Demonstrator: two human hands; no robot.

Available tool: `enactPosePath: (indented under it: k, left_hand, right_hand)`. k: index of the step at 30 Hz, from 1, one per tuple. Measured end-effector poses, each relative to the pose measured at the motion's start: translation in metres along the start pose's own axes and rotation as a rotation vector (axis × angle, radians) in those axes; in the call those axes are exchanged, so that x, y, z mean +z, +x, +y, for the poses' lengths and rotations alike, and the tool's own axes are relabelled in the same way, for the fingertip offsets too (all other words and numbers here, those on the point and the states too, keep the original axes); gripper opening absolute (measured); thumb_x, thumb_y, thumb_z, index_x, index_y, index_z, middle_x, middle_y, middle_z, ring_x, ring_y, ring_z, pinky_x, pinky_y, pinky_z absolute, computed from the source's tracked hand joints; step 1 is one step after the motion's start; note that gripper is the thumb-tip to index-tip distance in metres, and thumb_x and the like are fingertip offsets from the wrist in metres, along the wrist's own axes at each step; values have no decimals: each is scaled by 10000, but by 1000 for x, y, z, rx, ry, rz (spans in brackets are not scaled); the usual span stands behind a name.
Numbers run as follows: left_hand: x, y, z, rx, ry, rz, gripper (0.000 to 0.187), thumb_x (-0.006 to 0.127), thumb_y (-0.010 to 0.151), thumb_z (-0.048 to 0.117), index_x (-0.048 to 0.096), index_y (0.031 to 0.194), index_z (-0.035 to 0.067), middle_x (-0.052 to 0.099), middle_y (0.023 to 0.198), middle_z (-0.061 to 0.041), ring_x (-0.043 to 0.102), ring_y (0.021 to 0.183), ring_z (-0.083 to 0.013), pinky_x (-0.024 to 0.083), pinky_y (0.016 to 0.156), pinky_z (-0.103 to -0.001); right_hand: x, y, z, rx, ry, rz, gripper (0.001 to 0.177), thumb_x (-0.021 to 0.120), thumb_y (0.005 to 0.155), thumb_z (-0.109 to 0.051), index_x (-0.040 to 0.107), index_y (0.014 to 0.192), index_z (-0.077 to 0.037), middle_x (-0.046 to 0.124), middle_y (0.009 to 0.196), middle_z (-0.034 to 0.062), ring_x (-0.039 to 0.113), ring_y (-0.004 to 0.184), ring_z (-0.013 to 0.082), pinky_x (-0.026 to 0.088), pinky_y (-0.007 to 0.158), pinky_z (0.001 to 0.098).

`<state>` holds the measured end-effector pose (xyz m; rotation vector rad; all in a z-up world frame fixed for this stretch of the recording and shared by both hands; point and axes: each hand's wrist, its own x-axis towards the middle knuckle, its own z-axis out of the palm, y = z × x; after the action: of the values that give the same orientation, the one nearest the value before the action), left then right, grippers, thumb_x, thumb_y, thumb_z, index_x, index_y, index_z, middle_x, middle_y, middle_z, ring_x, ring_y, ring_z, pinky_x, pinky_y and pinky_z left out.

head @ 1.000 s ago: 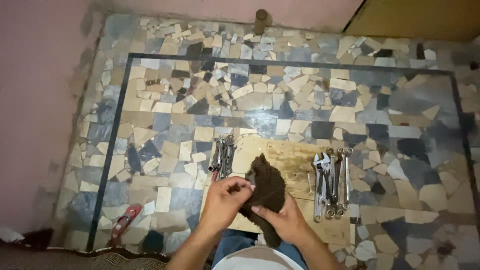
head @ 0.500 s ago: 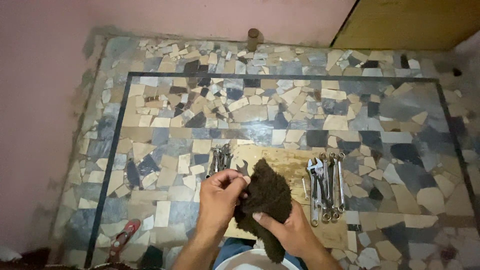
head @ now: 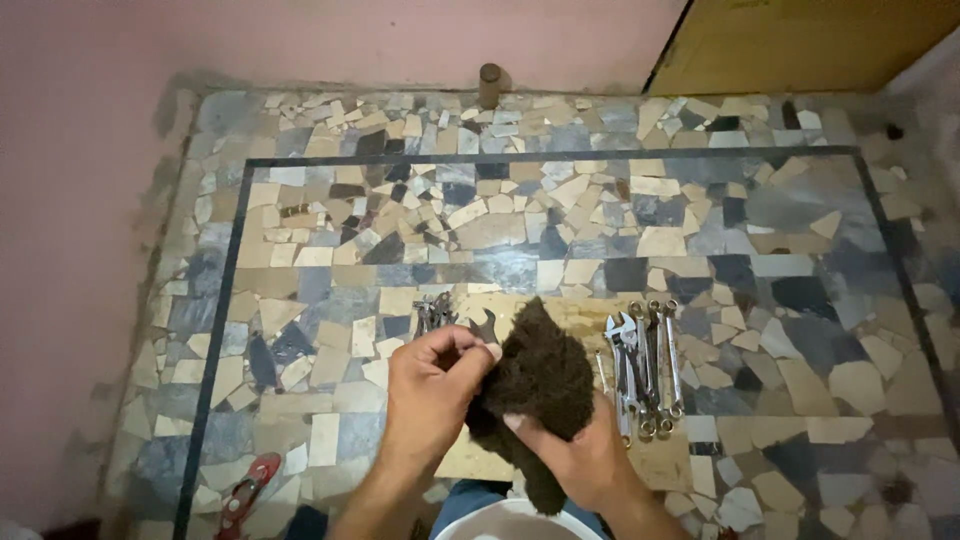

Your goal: Cleaning and organizing metal wrenches and an adjustable spanner using a cloth.

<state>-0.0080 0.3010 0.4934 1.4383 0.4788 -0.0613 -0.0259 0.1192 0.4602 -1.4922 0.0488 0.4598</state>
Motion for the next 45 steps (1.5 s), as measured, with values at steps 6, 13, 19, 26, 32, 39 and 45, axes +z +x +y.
enactPosePath:
  k: [6,13,19,26,32,39,45]
  left_hand:
    - [-15,13,18,55,28,66,82,692,853,62,742,792,40,652,639,18,517,540,-50,381,471,-229]
    - [-20,25,10,-81,-43,-44,117,718,854,85,729,768,6,641,602,-31,541,493,-84,406,453,-245]
    - [14,6,6,-100,107,-295,113,754,833,117,782,815,9,680,655,26,571,540,-51,468,497,-226]
    - [1,-32,2,67,104,-76,214,762,910,200,719,841,2,596,657,37,490,588,-31,402,513,-224]
    - [14,-48,-5,-12,312,-296,173,771,884,183,715,845,24,622,640,23,495,572,-29,422,505,-231]
    - [22,-50,-17,79,392,-140,143,767,841,137,722,881,7,706,675,-89,630,572,-106,503,535,-279]
    - [21,-56,-1,-37,479,-199,164,743,862,180,735,962,51,722,693,-156,722,588,-254,548,572,-377]
  right_hand:
    - [-24,-22,22,297,-48,-152,550,823,775,-191,650,1258,7,774,1144,146,763,1063,255,578,1006,405]
    - [-56,-12,61,487,840,126,760,676,727,-556,605,1318,-84,760,1138,158,728,998,346,567,886,501]
    - [-37,1,40,58,136,-83,449,783,796,-109,662,1210,15,768,1091,186,745,962,295,637,834,413]
    - [-25,7,27,61,548,221,456,706,801,-21,630,1251,1,713,1066,145,706,916,272,598,739,412]
    - [-18,8,25,59,659,257,388,690,870,-107,624,1239,-8,710,1078,159,715,912,292,617,743,444]
    - [-20,-1,37,-162,163,309,326,748,856,-62,676,1156,42,732,1098,139,720,915,232,619,786,364]
    - [-12,12,-1,-113,304,502,369,742,811,-16,677,1173,7,737,1049,111,730,884,220,624,758,343]
